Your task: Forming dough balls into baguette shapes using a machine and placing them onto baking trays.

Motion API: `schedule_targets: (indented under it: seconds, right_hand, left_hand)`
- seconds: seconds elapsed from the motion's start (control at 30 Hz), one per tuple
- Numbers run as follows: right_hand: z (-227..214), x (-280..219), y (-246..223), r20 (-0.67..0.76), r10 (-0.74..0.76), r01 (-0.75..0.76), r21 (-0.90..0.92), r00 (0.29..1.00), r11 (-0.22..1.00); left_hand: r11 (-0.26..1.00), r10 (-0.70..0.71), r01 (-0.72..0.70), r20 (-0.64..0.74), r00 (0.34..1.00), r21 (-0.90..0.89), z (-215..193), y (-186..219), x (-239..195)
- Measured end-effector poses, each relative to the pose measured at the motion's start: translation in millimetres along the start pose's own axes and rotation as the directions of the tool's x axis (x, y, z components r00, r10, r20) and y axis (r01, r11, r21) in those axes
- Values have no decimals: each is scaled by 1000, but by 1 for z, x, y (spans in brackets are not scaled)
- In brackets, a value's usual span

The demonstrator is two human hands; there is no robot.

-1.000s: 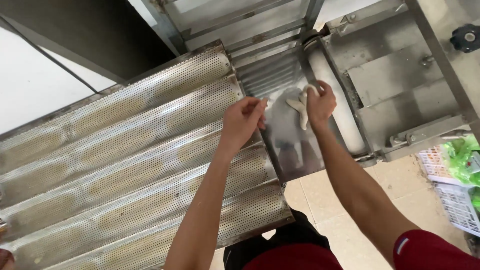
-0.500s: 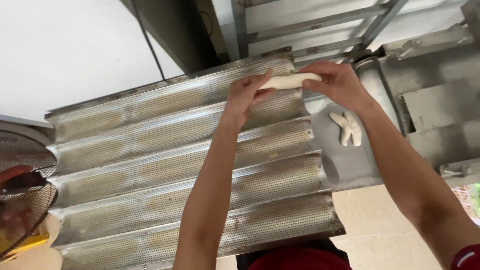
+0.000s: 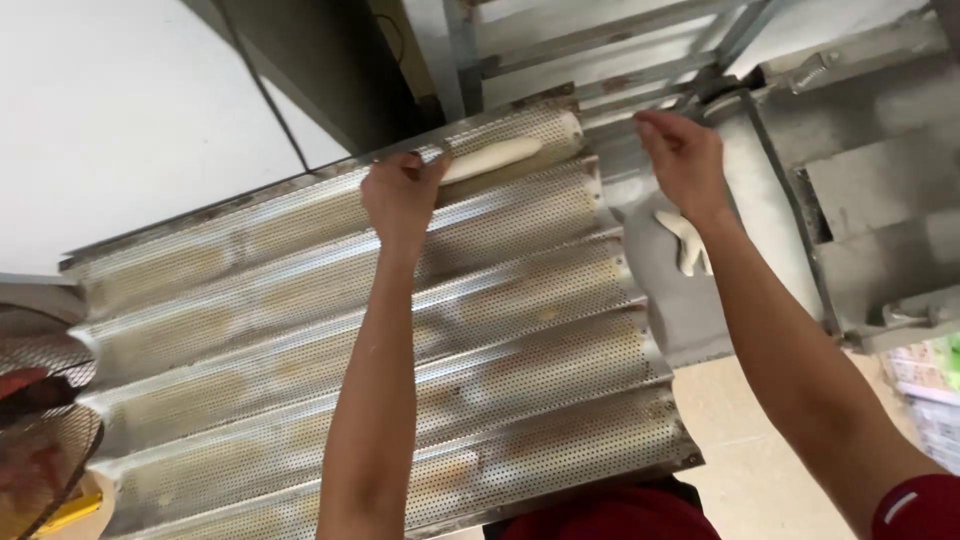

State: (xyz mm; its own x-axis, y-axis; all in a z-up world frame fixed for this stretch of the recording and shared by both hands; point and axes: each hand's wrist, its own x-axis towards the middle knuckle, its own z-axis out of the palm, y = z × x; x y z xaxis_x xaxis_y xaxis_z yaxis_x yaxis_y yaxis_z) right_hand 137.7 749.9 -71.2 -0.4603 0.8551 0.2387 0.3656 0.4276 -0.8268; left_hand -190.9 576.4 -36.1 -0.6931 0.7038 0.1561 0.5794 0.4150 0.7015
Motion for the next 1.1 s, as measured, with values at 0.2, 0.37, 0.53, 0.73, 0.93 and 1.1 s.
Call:
schedule_targets:
  seconds: [0.2,0.37,0.53,0.73,0.93,1.1]
  right_hand:
    - [-31,-136,229,-306,699,-750,-83,646,657]
    - [-12,-168,258,-450,700,-822,-166,555,545]
    - [-22,-150,236,-353,550,-631,-175,757,756]
    - [-86,-78,50,-41,222,-223,-12,974,975]
    - [-102,-37,-96,385,-7,-167,418,923,893]
    - [-37,-20,-123,481,-189,151,117,856,982]
  left_hand:
    - [982,164,-173,-110,980,-73,4,61,-39]
    - [924,222,-196,44,974,-328,43,99,-71]
    - [905,196,-98,201,960,-414,57,135,-88]
    - [711,61,340,536,842,-615,90,144,-92]
    - [463,58,587,683,728,-664,58,149,-81]
    - [486,80,580,694,716,-654,17,74,-66]
